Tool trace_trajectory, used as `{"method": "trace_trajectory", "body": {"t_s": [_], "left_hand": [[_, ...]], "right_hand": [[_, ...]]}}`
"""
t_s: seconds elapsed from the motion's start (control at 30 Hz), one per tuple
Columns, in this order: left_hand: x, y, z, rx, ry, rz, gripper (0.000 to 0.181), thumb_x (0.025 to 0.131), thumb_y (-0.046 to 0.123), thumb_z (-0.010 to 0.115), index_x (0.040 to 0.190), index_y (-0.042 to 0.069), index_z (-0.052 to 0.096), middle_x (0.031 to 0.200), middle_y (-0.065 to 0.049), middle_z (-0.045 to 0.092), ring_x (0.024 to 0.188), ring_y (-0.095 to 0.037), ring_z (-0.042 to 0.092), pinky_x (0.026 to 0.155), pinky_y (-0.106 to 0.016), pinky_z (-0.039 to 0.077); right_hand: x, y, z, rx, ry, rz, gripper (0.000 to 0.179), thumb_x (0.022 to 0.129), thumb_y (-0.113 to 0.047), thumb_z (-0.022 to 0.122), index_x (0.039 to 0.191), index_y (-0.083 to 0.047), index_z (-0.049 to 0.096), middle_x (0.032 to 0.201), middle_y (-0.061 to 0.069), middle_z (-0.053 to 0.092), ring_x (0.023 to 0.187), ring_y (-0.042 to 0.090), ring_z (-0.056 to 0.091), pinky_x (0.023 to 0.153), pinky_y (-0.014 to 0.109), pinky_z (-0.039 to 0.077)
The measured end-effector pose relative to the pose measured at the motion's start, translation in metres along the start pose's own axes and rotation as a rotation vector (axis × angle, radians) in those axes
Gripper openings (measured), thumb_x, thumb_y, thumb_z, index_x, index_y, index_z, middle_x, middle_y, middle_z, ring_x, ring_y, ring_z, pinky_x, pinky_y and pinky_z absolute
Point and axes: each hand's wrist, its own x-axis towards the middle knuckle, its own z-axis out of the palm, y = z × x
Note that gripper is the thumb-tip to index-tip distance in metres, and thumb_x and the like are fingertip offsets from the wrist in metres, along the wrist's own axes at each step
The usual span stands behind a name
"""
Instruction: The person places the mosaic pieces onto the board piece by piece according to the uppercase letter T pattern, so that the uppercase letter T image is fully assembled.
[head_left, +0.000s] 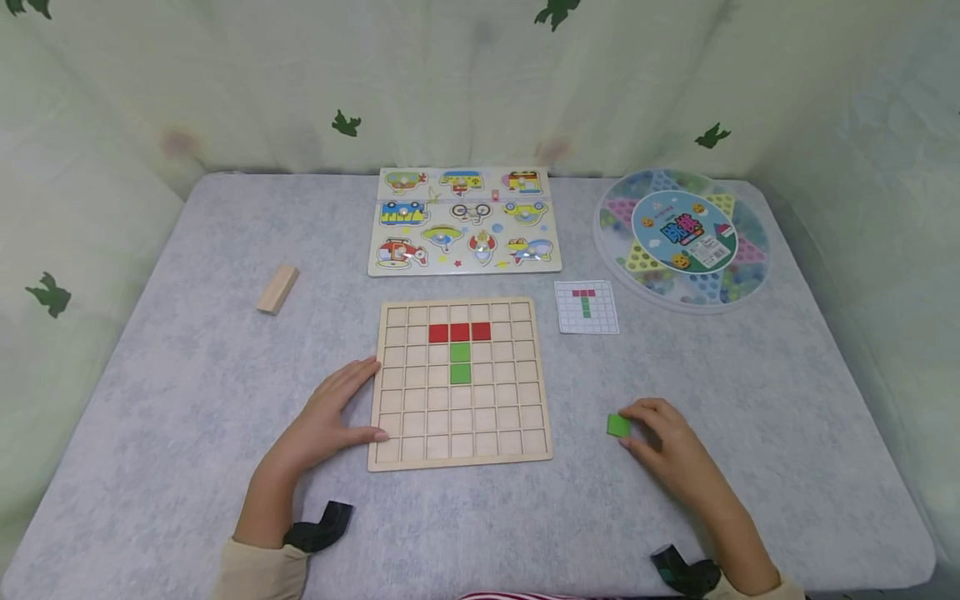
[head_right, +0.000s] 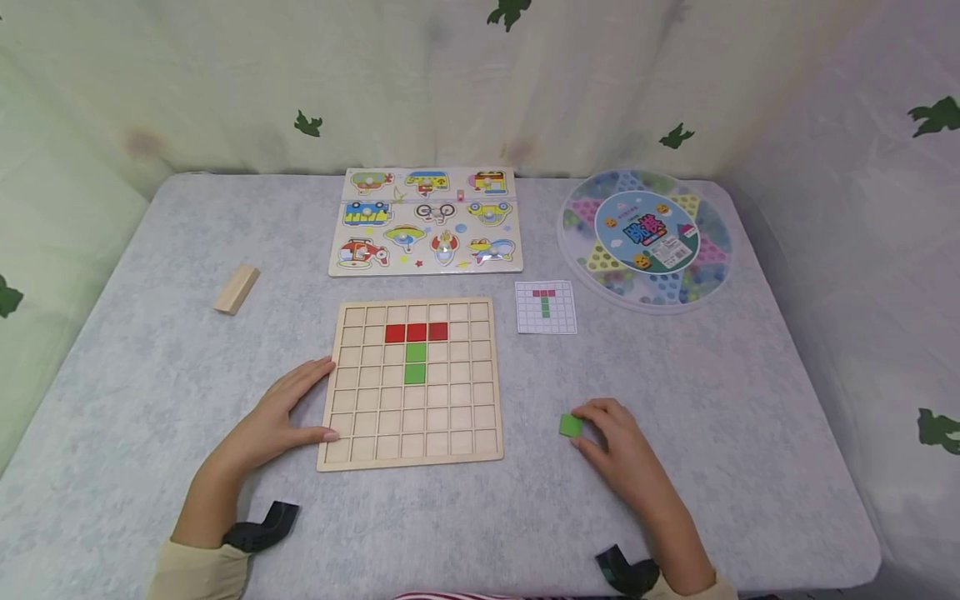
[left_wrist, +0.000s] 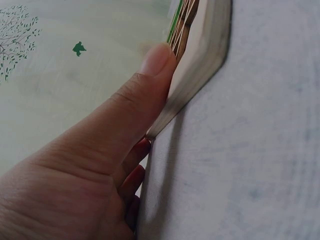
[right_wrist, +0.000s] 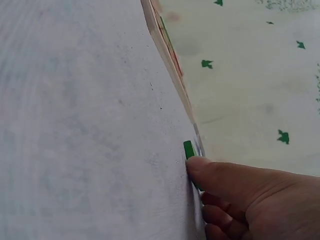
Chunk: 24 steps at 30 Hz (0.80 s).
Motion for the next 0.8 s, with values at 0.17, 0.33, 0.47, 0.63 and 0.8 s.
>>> {"method": "trace_trajectory", "body": {"t_s": [0.17,0.33,0.47,0.63,0.8], "left_hand": [[0.000,-0.001,0.001,-0.004,-0.002,-0.009,0.096,0.065,0.045,0.076,0.140,0.008,0.030,0.143,-0.012,0.028,0.131,-0.033,0.017,0.102,-0.054,0.015],[0.000,-0.002,0.001,-0.007,-0.002,-0.018,0.096,0.064,0.045,0.077,0.140,0.008,0.031,0.143,-0.013,0.028,0.131,-0.033,0.017,0.102,-0.054,0.015],[0.000,-0.002,0.001,-0.009,-0.003,-0.021,0.096,0.064,0.045,0.077,0.140,0.008,0.030,0.143,-0.013,0.028,0.131,-0.033,0.017,0.101,-0.054,0.015],[0.000,-0.001,0.001,-0.016,-0.006,-0.020,0.096,0.064,0.044,0.077,0.140,0.007,0.031,0.143,-0.013,0.028,0.131,-0.033,0.017,0.101,-0.055,0.015],[0.000,0.000,0.000,-0.015,-0.006,-0.018,0.096,0.064,0.044,0.077,0.140,0.007,0.031,0.143,-0.014,0.029,0.131,-0.033,0.017,0.102,-0.054,0.015]], "right_hand": [[0.006,-0.004,-0.003,-0.015,0.012,-0.047,0.034,0.073,-0.004,0.073,0.104,-0.003,0.060,0.103,0.008,0.058,0.097,0.024,0.054,0.081,0.041,0.044],[0.020,-0.021,-0.008,0.016,0.055,-0.165,0.038,0.073,-0.007,0.074,0.109,-0.007,0.060,0.104,0.001,0.059,0.093,0.014,0.055,0.077,0.032,0.047],[0.038,-0.040,-0.005,0.118,0.095,-0.288,0.041,0.071,-0.003,0.074,0.110,-0.007,0.060,0.105,0.000,0.059,0.094,0.013,0.054,0.078,0.026,0.046],[0.057,-0.065,0.010,0.228,0.092,-0.437,0.042,0.070,0.001,0.073,0.110,-0.004,0.060,0.105,0.005,0.059,0.097,0.019,0.054,0.082,0.023,0.044],[0.076,-0.084,0.034,0.257,0.030,-0.474,0.037,0.072,-0.003,0.073,0.108,-0.004,0.061,0.104,0.004,0.059,0.098,0.015,0.053,0.082,0.025,0.045]]}}
